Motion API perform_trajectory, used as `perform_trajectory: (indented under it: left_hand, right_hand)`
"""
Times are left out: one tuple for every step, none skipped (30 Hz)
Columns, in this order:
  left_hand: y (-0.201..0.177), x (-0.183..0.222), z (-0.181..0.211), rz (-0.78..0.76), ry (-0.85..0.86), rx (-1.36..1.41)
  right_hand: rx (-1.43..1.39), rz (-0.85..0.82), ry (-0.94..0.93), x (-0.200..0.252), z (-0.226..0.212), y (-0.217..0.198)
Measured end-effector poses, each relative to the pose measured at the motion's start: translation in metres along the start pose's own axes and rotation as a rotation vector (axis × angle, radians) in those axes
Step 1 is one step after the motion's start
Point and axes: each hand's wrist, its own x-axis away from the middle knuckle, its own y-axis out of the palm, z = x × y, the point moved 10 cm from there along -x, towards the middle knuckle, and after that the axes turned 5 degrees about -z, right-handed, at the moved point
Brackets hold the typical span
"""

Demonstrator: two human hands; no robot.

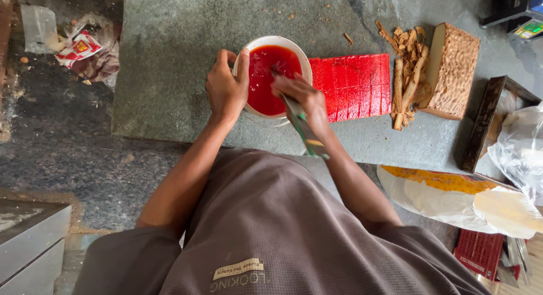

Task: The person pours a white liquid from a metal scoop into a bowl, adds red food coloring from a jar and a dark liquid from a bottle, then mixes the ingredients by hand and with a knife before dipping rectangular slices of a cake-like product into the red mixture.

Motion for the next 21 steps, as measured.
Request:
perform_trajectory:
  left_hand:
    - [-0.001, 0.001, 0.001, 0.004, 0.003, 0.011]
    - [-0.001, 0.0, 0.001, 0.009, 0.001, 0.014]
    - [-0.002, 0.002, 0.001, 0.012, 0.004, 0.032]
    - [-0.002, 0.003, 0.001, 0.014, 0.007, 0.05]
    - [-0.001, 0.002, 0.0, 0.014, 0.007, 0.054]
    - [-0.001, 0.002, 0.002, 0.017, 0.037, 0.039]
    - [-0.003, 0.003, 0.003, 0.02, 0.064, 0.018]
    - [-0.002, 0.001, 0.003, 0.021, 0.061, 0.016]
    - [0.0, 0.0, 0.001, 0.012, 0.04, 0.003]
    - [0.001, 0.0, -0.001, 0.003, 0.019, -0.011]
    - [0.0, 0.0, 0.0, 0.001, 0.025, -0.012]
    - [0.0, -0.001, 0.001, -0.004, 0.024, -0.015]
    - [0.0, -0.002, 0.002, -0.002, 0.022, -0.012]
    - [0.0, -0.003, 0.003, 0.001, 0.027, -0.009]
    - [0.0, -0.001, 0.002, -0.005, 0.025, 0.026]
    - [0.001, 0.002, 0.001, -0.012, 0.022, 0.061]
    - [0.002, 0.001, 0.0, -0.009, 0.025, 0.066]
    - [0.002, 0.002, 0.003, 0.004, 0.061, 0.063]
    - [-0.001, 0.004, 0.003, 0.016, 0.092, 0.051]
    - [-0.001, 0.003, 0.002, 0.018, 0.088, 0.047]
    - [0.0, 0.001, 0.003, 0.029, 0.097, 0.037]
  right_hand:
    - [-0.051, -0.028, 0.137, 0.015, 0.008, 0.001]
    - [-0.101, -0.059, 0.274, 0.026, 0.017, 0.004]
    - [-0.102, -0.062, 0.275, 0.028, 0.013, 0.005]
    - [-0.117, -0.075, 0.055, 0.025, -0.012, 0.008]
    - [-0.13, -0.087, -0.164, 0.024, -0.037, 0.01]
    - [-0.126, -0.088, -0.163, 0.018, -0.037, 0.014]
    - [-0.017, -0.058, -0.159, 0.009, -0.038, 0.017]
    - [0.092, -0.028, -0.155, 0.002, -0.037, 0.017]
    - [0.086, -0.029, -0.151, -0.003, -0.034, 0.015]
    - [0.028, -0.009, -0.048, -0.007, -0.019, 0.008]
    - [-0.024, 0.019, 0.053, -0.009, -0.005, 0.0]
    - [-0.024, 0.025, 0.054, 0.0, -0.008, -0.003]
    - [-0.051, 0.007, 0.159, 0.016, -0.004, -0.003]
    - [-0.078, -0.012, 0.264, 0.025, 0.004, -0.002]
    - [-0.076, -0.014, 0.267, 0.028, 0.003, -0.001]
    - [-0.071, -0.05, 0.106, 0.026, -0.014, 0.005]
    - [-0.062, -0.086, -0.062, 0.022, -0.031, 0.01]
    - [-0.057, -0.086, -0.065, 0.017, -0.031, 0.013]
    - [-0.064, -0.042, -0.021, 0.009, -0.028, 0.017]
    - [-0.072, 0.001, 0.022, 0.003, -0.022, 0.016]
    - [-0.078, -0.001, 0.025, 0.001, -0.019, 0.015]
